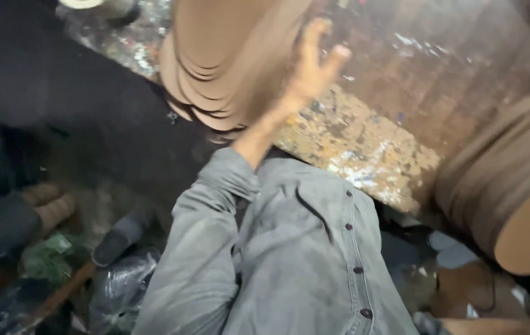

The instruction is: The person picks up stacks of brown and black shoe insoles from a table and repeatedly flips them over to align them. They handle the insoles by hand, moving them between piles and adjusting their orientation.

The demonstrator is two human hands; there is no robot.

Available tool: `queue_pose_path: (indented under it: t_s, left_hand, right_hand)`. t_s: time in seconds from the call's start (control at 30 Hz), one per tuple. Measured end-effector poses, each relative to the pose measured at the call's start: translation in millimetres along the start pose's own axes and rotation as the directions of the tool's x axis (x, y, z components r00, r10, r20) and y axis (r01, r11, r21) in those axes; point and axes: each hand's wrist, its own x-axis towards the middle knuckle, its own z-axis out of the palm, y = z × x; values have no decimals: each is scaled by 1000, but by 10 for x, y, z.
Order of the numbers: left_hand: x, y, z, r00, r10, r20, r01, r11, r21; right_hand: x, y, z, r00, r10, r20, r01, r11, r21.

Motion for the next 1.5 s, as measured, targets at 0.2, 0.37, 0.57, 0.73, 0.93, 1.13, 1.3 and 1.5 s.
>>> queue_pose_path:
  t_s: [0.2, 0.37, 0.57, 0.73, 0.93, 1.13, 1.3, 1.5]
  left_hand:
    - [259, -769, -2166, 844, 295, -447, 155, 665, 731]
    - [180, -710, -2702, 866, -79, -494, 459, 519, 721]
    - [357, -255, -2863, 776, -530, -341, 628, 609, 485]
    - [463, -241, -2847, 708, -706, -28, 638, 621, 456]
    - [170, 141, -2711, 751, -512, 418, 550, 834, 32]
    - [38, -193, -2399, 834, -470, 288, 470, 879, 73]
    - [-17, 289, -2424, 828, -324, 457, 457, 863, -215]
    - [-226, -141, -2013, 854, -61, 516, 284, 886, -365]
  right_hand:
    - [28, 88, 2035, 1000, -2, 12, 0, 976, 220]
    - [411, 531, 3544, 716, 380, 586, -683, 558, 472]
    - [587, -3, 3846, 576, 572, 584, -816, 446, 368]
    - [645, 220, 4081, 653, 539, 532, -734, 624, 268]
    - [338, -410, 3929, 741, 427, 518, -668, 546, 505]
    - [246, -216, 4015, 823, 266, 502, -545, 619, 566]
    - [-3, -256, 3718, 811, 340, 476, -575, 612, 542]
    - [-61, 98, 3730, 793, 341, 505, -609, 435, 663]
